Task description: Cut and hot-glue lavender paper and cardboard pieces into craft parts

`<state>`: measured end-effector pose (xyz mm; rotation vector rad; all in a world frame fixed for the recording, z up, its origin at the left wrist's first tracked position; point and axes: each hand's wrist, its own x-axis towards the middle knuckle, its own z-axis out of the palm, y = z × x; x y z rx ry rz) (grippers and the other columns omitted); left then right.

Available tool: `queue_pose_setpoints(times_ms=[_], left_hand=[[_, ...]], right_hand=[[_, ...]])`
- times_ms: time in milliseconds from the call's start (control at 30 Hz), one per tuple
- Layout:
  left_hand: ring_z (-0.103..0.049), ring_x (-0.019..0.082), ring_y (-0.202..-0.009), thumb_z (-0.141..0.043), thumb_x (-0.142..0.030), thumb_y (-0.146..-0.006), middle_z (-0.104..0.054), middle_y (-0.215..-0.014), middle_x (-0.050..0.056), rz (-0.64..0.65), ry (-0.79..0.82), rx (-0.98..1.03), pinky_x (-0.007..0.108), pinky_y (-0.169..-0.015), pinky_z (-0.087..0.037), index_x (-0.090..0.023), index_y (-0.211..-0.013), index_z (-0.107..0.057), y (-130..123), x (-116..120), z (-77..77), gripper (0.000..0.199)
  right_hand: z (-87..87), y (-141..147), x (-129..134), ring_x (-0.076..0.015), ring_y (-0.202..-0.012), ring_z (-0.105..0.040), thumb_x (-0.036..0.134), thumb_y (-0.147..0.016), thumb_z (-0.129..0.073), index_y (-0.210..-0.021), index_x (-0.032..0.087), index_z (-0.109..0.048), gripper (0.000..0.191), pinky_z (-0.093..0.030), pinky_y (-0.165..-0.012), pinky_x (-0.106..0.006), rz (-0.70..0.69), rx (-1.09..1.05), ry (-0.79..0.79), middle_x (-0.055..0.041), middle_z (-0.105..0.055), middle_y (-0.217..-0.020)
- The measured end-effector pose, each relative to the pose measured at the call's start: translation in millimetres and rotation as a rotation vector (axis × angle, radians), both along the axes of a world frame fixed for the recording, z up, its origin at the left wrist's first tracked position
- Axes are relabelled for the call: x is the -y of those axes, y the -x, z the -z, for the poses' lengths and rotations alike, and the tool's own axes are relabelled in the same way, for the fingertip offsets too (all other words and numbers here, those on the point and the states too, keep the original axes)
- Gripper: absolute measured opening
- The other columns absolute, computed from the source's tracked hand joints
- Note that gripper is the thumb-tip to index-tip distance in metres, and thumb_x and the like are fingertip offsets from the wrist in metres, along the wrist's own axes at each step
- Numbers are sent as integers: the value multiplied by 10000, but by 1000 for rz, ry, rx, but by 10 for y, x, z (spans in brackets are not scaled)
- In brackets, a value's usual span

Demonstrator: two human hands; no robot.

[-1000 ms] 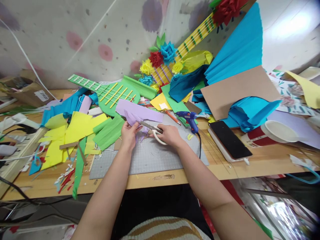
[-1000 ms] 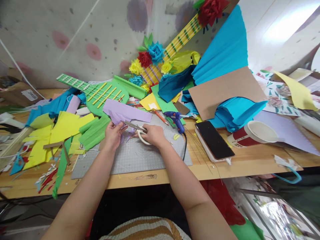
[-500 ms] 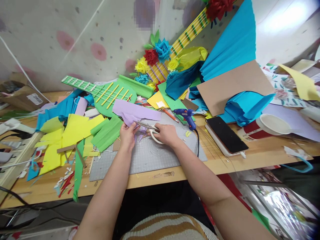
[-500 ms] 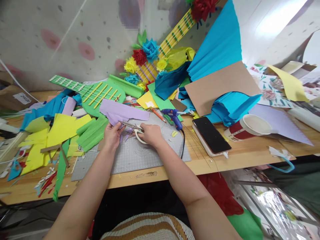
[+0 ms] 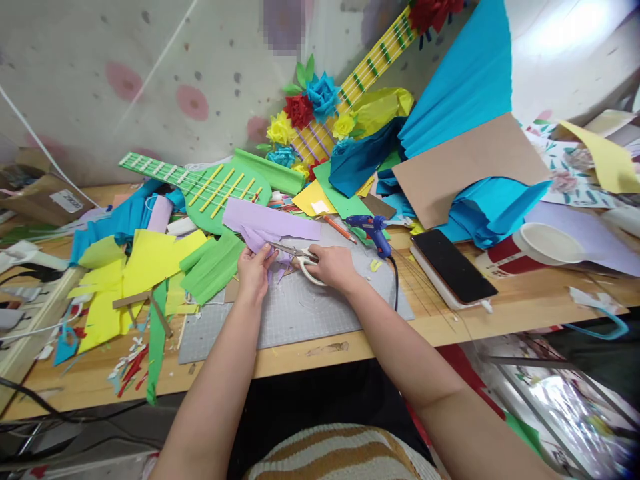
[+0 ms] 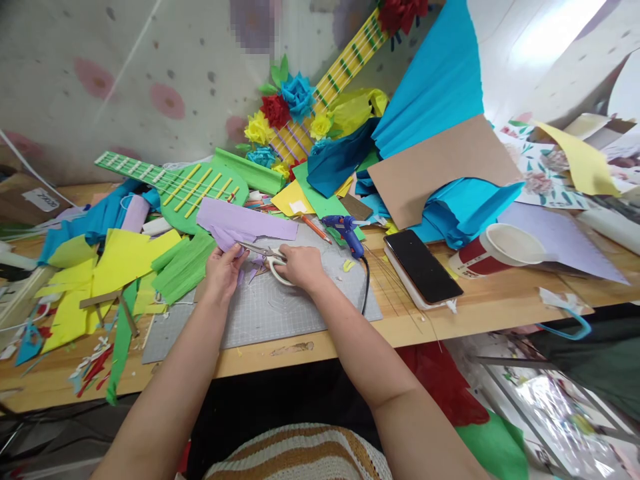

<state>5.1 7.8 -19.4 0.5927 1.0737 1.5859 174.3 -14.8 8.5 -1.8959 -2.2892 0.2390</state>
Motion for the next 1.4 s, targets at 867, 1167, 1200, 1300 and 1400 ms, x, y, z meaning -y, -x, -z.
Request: queue_pose_setpoints(times_ms=[867, 1167, 1200, 1300, 1400], left_hand=[[-612, 86, -647, -796, -136, -475, -661, -764, -5, 14, -14, 99, 231, -653, -535, -152, -751, -586, -35, 25, -37, 347], [-616, 97, -627, -785, -144, -465, -661, -717, -14, 32, -18, 83, 258, -641, -535, -153, -758, -587, -78, 48, -25, 354], [-617, 98, -630, -784, -145, -462, -663, -718, -14, 33, -14, 87, 257, -640, -534, -153, -761, -591, -79, 48, -23, 356], [-620, 100, -632, -787, -149, -451, -664, -705, -14, 48, -6, 102, 253, -639, -532, -152, -755, -598, -75, 47, -25, 358], [-619, 94, -627, -796, -150, -440, -662, -685, -17, 54, -5, 125, 245, -641, -533, -148, -729, -596, -65, 46, -33, 352]], right_hand=[[32, -66, -18, -198, -728, -603, 710, -779, -330, -869, 214, -646, 595, -236, -566, -264, -19, -10, 13, -80, -690, -781], [39, -54, -17, -193, -737, -599, 699, -779, -356, -899, 215, -617, 563, -248, -584, -259, -44, -39, 42, -64, -686, -804], [36, -44, -15, -196, -738, -601, 703, -777, -352, -893, 214, -617, 569, -247, -584, -260, -36, -38, 42, -68, -688, -805], [25, -18, -6, -199, -752, -603, 705, -776, -349, -883, 209, -617, 575, -253, -589, -261, -23, -35, 48, -80, -690, -816], [23, -5, 0, -198, -761, -605, 695, -784, -350, -883, 209, -618, 564, -262, -594, -260, -20, -37, 50, -81, -691, -822]])
